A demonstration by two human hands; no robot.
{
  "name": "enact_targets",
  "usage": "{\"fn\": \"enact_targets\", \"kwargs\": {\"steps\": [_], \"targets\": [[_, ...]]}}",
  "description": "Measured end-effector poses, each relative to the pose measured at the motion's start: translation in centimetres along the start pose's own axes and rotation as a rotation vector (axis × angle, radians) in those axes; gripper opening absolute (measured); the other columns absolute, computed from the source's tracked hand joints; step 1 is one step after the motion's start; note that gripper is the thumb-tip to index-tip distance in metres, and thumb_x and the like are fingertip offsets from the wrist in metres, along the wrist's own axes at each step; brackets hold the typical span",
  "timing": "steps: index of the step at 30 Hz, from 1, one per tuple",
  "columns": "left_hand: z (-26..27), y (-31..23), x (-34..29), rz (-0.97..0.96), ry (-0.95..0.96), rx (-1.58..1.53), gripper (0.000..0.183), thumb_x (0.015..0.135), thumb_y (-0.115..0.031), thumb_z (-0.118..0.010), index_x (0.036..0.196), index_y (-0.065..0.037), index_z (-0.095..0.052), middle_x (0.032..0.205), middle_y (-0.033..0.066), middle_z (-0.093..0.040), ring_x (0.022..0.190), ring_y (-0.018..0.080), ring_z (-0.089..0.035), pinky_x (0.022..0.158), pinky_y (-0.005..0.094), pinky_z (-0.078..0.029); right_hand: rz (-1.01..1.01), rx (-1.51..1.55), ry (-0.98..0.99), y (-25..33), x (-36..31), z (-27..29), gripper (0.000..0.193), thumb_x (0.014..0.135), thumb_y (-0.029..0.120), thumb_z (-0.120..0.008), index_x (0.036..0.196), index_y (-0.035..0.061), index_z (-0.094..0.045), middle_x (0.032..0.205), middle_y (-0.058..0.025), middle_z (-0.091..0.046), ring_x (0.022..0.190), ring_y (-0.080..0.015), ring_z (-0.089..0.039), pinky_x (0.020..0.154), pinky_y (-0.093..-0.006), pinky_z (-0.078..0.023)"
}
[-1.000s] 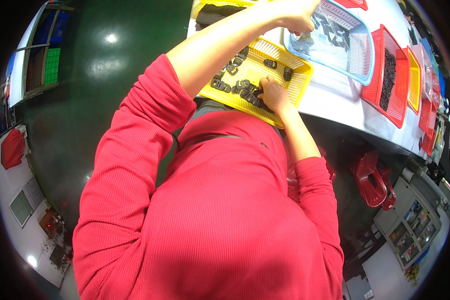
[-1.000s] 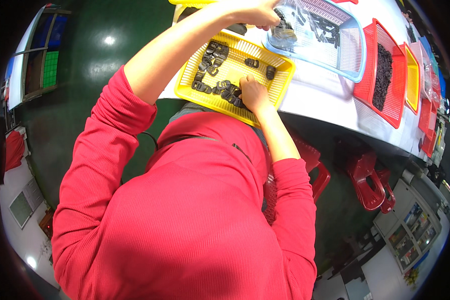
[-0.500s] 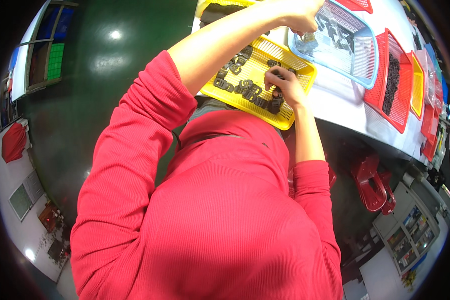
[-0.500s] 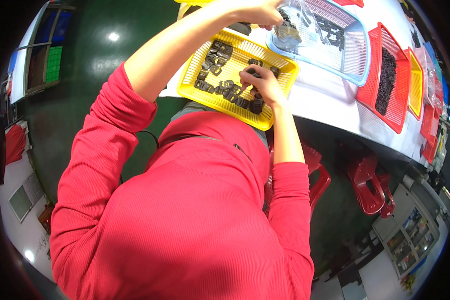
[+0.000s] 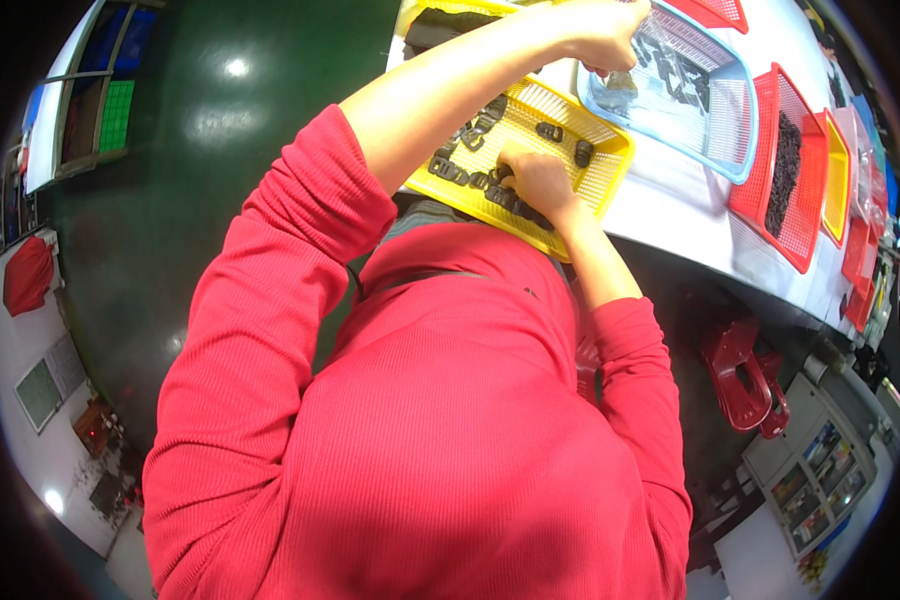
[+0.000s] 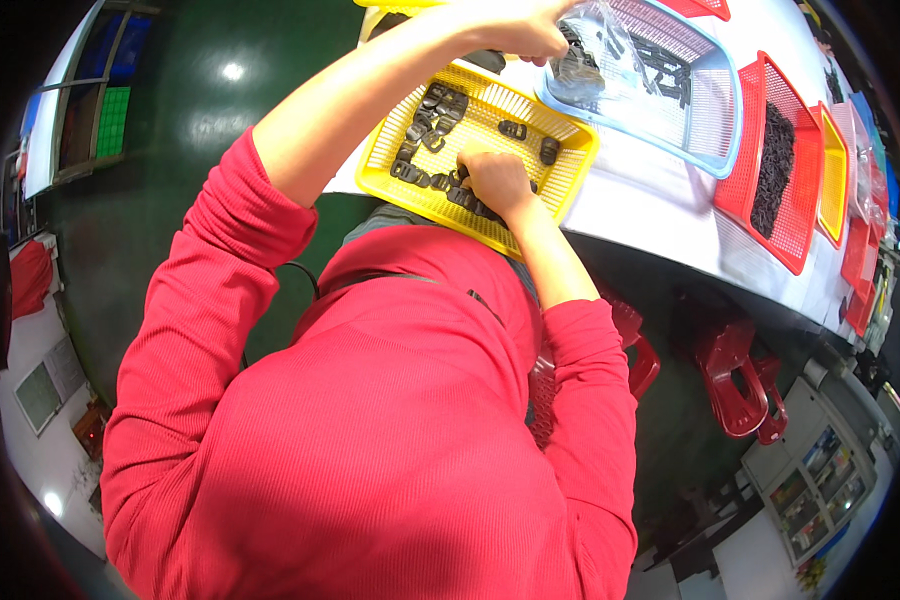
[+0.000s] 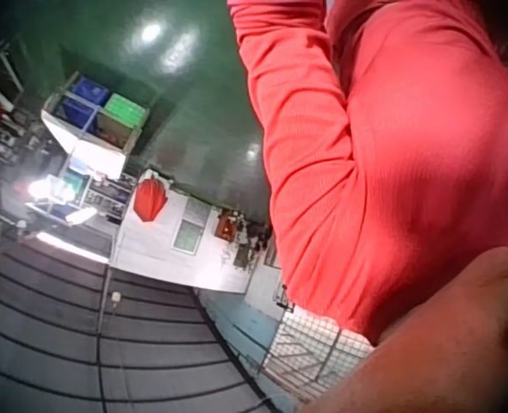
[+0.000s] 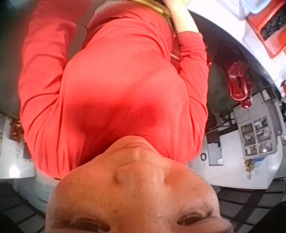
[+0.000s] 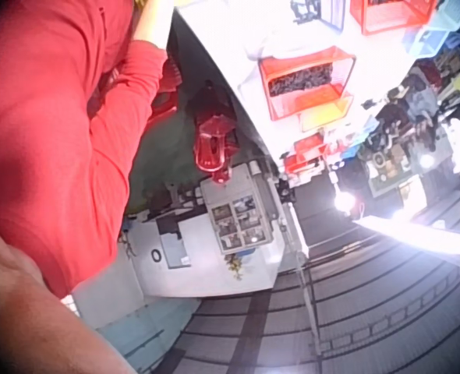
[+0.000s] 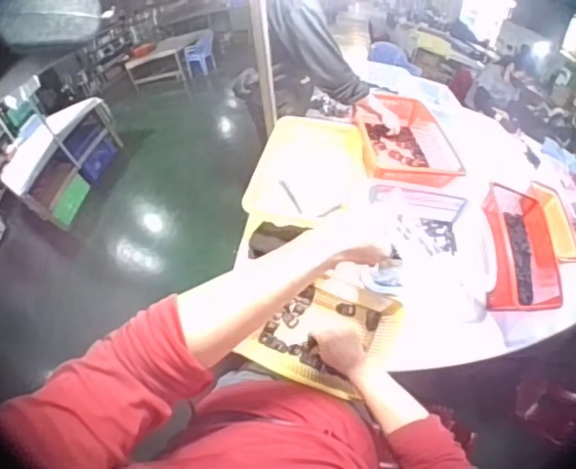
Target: The person walks to a table and sorts small black plastic parts from a yellow basket into a clear plastic bag. They handle the parts one by one, placing them into the bag and then into a blue basket.
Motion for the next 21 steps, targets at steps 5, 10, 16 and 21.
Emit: {"fn": "enact_targets", "kwargs": {"steps": [5,10,16,21], "targets": [[0.1,0.1,0.0,0.027,0.088,-0.199,0.036,0.066,-0.008,-0.057,0.102,-0.005,-0.057,0.090,0.0186,-0.061,0.082,0.0317,-0.058,0.072,0.0396,-0.047,-0.095,-0.135,0.051,-0.2,0.7,0.0,0.012,0.067,0.015,-0.060,0.077,0.0080,-0.062,0.075,-0.0128,-0.064,0.072,-0.0273,-0.064,0.061,-0.0381,-0.051],[0.8,0.0,-1.1,0.237,0.079,-0.110,0.052,0.064,-0.010,-0.060,0.114,-0.006,-0.050,0.101,0.0257,-0.055,0.091,0.0363,-0.055,0.079,0.0429,-0.045,-0.236,0.128,0.065,0.0,-0.6,5.6,0.020,0.070,0.025,-0.064,0.081,0.0077,-0.064,0.077,-0.0132,-0.065,0.076,-0.0282,-0.064,0.068,-0.0378,-0.050],[1.7,-1.2,-1.2,0.084,0.027,-0.394,0.039,0.066,-0.013,-0.061,0.104,-0.006,-0.056,0.094,0.0197,-0.058,0.088,0.0331,-0.056,0.078,0.0410,-0.045,-0.030,1.398,-0.437,1.5,-5.2,24.0,0.015,0.076,0.012,-0.066,0.088,0.0087,-0.057,0.058,0.0098,-0.044,0.044,0.0037,-0.029,0.039,-0.0135,-0.019],[1.6,-2.5,-0.1,0.103,0.069,-0.215,0.023,0.071,-0.014,-0.059,0.093,-0.005,-0.058,0.085,0.0175,-0.059,0.082,0.0323,-0.056,0.073,0.0406,-0.044,-0.385,0.270,-0.414,-6.0,-0.6,23.8,0.017,0.075,0.019,-0.065,0.086,0.0073,-0.061,0.066,-0.0048,-0.061,0.056,-0.0132,-0.057,0.051,-0.0263,-0.044]]}}
Point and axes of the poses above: each hand's wrist, its own x-axis towards the middle knuckle, its own z-axis out of the back of the hand, y = z × x, the point moved 3 cm from there along x, towards the middle knuckle
